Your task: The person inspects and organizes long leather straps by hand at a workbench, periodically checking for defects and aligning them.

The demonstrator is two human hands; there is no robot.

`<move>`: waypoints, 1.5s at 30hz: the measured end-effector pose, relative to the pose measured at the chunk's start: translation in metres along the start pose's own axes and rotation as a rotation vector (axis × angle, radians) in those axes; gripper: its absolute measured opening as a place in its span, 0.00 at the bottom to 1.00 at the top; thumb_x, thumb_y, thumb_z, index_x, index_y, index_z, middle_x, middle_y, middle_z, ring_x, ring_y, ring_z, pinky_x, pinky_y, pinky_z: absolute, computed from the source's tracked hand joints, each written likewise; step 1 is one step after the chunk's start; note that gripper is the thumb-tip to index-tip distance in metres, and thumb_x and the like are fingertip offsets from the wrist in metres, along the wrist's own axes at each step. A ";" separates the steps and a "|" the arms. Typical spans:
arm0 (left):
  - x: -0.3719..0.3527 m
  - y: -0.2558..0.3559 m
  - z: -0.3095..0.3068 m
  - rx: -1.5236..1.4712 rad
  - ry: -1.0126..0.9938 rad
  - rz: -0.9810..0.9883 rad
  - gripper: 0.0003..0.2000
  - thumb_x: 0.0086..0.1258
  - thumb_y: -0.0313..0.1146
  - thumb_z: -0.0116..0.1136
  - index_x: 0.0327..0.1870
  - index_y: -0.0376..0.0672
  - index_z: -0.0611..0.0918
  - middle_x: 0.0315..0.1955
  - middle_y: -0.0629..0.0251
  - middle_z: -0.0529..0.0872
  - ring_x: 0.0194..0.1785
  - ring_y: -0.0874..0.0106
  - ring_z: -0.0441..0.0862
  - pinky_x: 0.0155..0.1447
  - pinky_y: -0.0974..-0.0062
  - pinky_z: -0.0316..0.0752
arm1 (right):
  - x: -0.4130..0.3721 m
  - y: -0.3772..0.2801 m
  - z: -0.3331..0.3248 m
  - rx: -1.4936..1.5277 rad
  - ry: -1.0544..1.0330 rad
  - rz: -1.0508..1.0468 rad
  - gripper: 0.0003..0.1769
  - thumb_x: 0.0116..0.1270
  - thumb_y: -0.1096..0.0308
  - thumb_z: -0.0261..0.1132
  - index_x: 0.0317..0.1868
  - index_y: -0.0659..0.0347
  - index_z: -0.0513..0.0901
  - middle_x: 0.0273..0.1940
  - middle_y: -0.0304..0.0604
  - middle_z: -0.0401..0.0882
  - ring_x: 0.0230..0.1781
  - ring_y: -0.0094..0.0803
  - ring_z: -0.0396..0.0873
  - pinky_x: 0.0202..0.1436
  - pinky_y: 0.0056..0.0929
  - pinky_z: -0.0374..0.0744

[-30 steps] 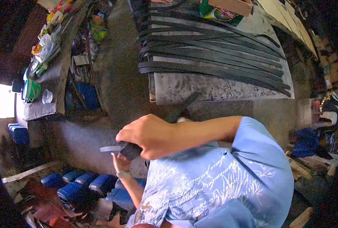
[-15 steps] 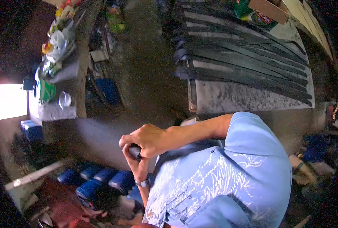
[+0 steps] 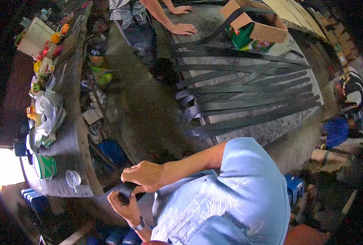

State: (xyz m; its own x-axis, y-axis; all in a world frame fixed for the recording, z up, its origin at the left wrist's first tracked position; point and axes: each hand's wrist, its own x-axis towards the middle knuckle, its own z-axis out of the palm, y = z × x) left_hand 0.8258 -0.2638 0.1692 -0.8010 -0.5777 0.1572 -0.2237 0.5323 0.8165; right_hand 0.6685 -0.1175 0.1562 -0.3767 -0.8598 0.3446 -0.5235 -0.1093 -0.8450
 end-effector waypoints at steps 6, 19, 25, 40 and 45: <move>0.122 -0.029 -0.009 -0.116 -0.122 0.063 0.24 0.51 0.21 0.69 0.50 0.39 0.72 0.41 0.65 0.71 0.46 0.71 0.71 0.53 0.72 0.69 | 0.094 0.040 -0.008 -0.319 0.092 -0.027 0.28 0.58 0.54 0.71 0.50 0.61 0.69 0.48 0.45 0.74 0.52 0.45 0.78 0.58 0.50 0.74; 0.353 -0.059 -0.022 -0.339 -0.215 0.036 0.25 0.53 0.21 0.70 0.53 0.37 0.74 0.43 0.64 0.75 0.48 0.71 0.74 0.54 0.73 0.70 | 0.217 0.149 -0.136 -0.632 0.399 0.408 0.28 0.58 0.64 0.73 0.57 0.58 0.73 0.48 0.48 0.78 0.53 0.47 0.77 0.64 0.49 0.71; 0.460 -0.030 0.031 -0.135 -0.279 0.276 0.19 0.52 0.20 0.70 0.47 0.38 0.81 0.40 0.60 0.86 0.45 0.71 0.83 0.52 0.72 0.76 | 0.239 0.203 -0.136 -0.479 0.223 0.506 0.43 0.58 0.61 0.74 0.71 0.59 0.63 0.63 0.55 0.71 0.64 0.50 0.70 0.65 0.47 0.69; 0.713 0.008 0.144 -0.961 -0.345 -0.288 0.18 0.72 0.27 0.60 0.60 0.33 0.75 0.43 0.68 0.81 0.43 0.81 0.78 0.50 0.82 0.73 | 0.461 0.328 -0.269 -0.113 0.094 0.160 0.47 0.57 0.52 0.75 0.70 0.64 0.64 0.61 0.58 0.75 0.60 0.56 0.76 0.65 0.45 0.73; 0.774 0.001 0.200 -1.076 -0.235 -0.327 0.18 0.72 0.23 0.56 0.62 0.34 0.71 0.44 0.62 0.81 0.49 0.73 0.80 0.55 0.76 0.75 | 0.503 0.375 -0.292 -0.057 0.120 0.421 0.52 0.56 0.54 0.76 0.73 0.64 0.56 0.52 0.63 0.79 0.52 0.61 0.79 0.54 0.49 0.79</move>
State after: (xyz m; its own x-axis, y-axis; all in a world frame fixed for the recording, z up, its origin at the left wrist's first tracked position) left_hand 0.0948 -0.5863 0.1801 -0.9010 -0.4011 -0.1653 0.0597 -0.4920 0.8685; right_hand 0.0599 -0.4457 0.1325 -0.6503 -0.7593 0.0226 -0.3455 0.2691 -0.8990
